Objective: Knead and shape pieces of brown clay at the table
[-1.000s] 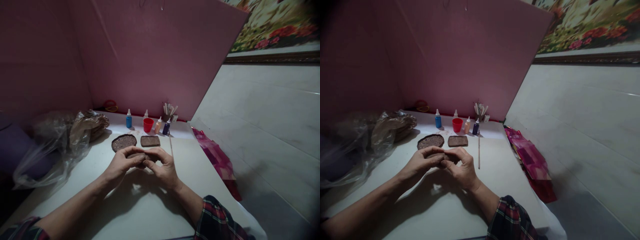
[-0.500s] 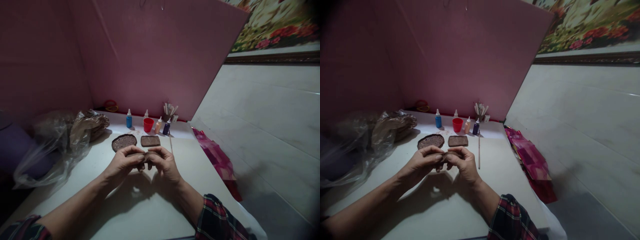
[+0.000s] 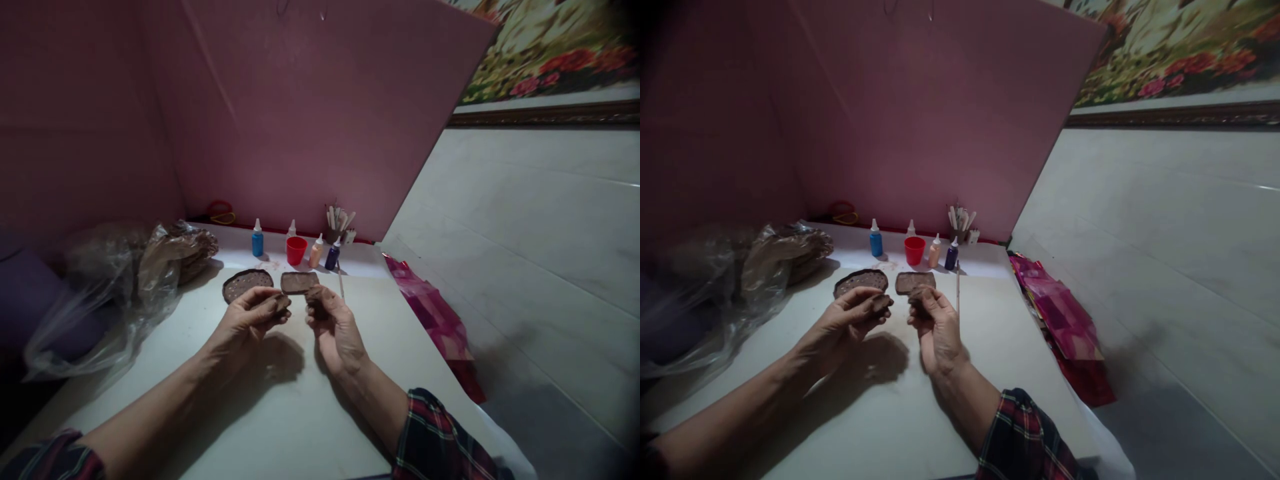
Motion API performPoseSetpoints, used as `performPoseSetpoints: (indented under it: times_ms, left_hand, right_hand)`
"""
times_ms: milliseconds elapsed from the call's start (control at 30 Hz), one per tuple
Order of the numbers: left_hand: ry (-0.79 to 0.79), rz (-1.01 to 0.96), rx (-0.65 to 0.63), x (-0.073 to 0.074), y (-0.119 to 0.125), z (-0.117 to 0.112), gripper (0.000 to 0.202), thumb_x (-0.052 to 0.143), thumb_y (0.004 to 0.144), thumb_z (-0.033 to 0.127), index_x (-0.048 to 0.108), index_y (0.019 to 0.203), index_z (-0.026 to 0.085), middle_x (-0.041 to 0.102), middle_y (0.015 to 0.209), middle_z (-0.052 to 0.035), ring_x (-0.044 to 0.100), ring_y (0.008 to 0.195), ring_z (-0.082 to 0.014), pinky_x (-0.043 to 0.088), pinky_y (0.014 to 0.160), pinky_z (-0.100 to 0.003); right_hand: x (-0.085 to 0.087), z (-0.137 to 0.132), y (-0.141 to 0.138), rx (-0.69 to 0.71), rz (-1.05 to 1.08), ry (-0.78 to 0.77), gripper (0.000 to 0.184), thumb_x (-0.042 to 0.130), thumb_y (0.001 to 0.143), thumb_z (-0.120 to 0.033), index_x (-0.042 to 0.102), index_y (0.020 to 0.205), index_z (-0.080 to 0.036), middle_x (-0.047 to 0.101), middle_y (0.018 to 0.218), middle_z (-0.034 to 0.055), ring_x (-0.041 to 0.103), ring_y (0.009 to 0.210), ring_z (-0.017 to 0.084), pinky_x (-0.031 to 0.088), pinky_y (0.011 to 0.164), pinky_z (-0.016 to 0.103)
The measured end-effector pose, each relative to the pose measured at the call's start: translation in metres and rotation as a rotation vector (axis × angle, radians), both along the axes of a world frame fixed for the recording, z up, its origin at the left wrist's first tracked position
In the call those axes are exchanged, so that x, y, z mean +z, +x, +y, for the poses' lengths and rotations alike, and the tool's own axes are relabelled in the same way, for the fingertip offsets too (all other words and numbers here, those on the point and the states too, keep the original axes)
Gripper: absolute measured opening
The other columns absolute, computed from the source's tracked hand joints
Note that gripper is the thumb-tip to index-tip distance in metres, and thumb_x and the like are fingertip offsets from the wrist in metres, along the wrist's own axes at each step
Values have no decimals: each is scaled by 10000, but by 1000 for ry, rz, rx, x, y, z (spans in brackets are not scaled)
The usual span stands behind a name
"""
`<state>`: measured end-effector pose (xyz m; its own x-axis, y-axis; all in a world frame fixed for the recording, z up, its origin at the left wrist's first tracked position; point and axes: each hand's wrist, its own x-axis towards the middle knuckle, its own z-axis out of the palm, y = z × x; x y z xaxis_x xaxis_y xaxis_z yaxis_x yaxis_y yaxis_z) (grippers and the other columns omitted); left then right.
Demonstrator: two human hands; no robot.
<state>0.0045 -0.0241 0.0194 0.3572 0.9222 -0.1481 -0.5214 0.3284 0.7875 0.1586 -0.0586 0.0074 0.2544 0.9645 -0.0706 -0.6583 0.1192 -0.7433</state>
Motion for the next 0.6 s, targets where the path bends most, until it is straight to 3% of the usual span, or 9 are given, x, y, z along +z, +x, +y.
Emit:
performPoseSetpoints:
  times_ms: [100, 200, 400, 500, 600]
  left_hand:
    - [5, -25, 12, 4, -2, 1, 282, 754, 659, 115, 665, 925, 136, 720, 931, -75, 690, 809, -181, 538, 834, -292]
    - [14, -61, -55, 5, -2, -1, 279, 676, 723, 115, 659, 1002, 117, 705, 1030, -105, 673, 928, -204, 506, 919, -312]
    - [83, -149, -154, 4, -1, -4, 275, 600, 818, 211, 660, 1077, 143, 669, 1147, -101, 601, 1097, -208, 450, 995, -305]
    - [139, -169, -261, 2, 2, -7, 325, 573, 853, 303, 639, 1146, 177, 631, 1216, -96, 550, 1176, -242, 426, 1020, -352]
    - [200, -155, -304, -12, 6, -5, 449, 625, 811, 419, 616, 1206, 204, 585, 1300, -99, 458, 1281, -278, 349, 1087, -398]
  right_hand:
    - [1, 1, 4, -28, -12, 34, 278, 705, 759, -358, 616, 977, -211, 661, 916, 26, 593, 698, 112, 493, 611, 238]
    - [-1, -1, 2, 41, -107, 54, 386, 727, 731, -283, 588, 1087, -225, 654, 1082, 47, 635, 896, 158, 507, 748, 279]
    - [-13, -1, -3, 28, -359, 147, 620, 726, 716, -246, 483, 1286, -244, 592, 1264, 65, 545, 1187, 221, 414, 1031, 402]
    - [-21, 1, -3, 38, -495, 168, 707, 713, 748, -325, 401, 1375, -230, 495, 1365, 89, 496, 1251, 232, 383, 1074, 410]
    - [-28, 1, -4, 57, -646, 166, 767, 719, 744, -385, 377, 1405, -202, 403, 1424, 121, 437, 1302, 255, 388, 1074, 388]
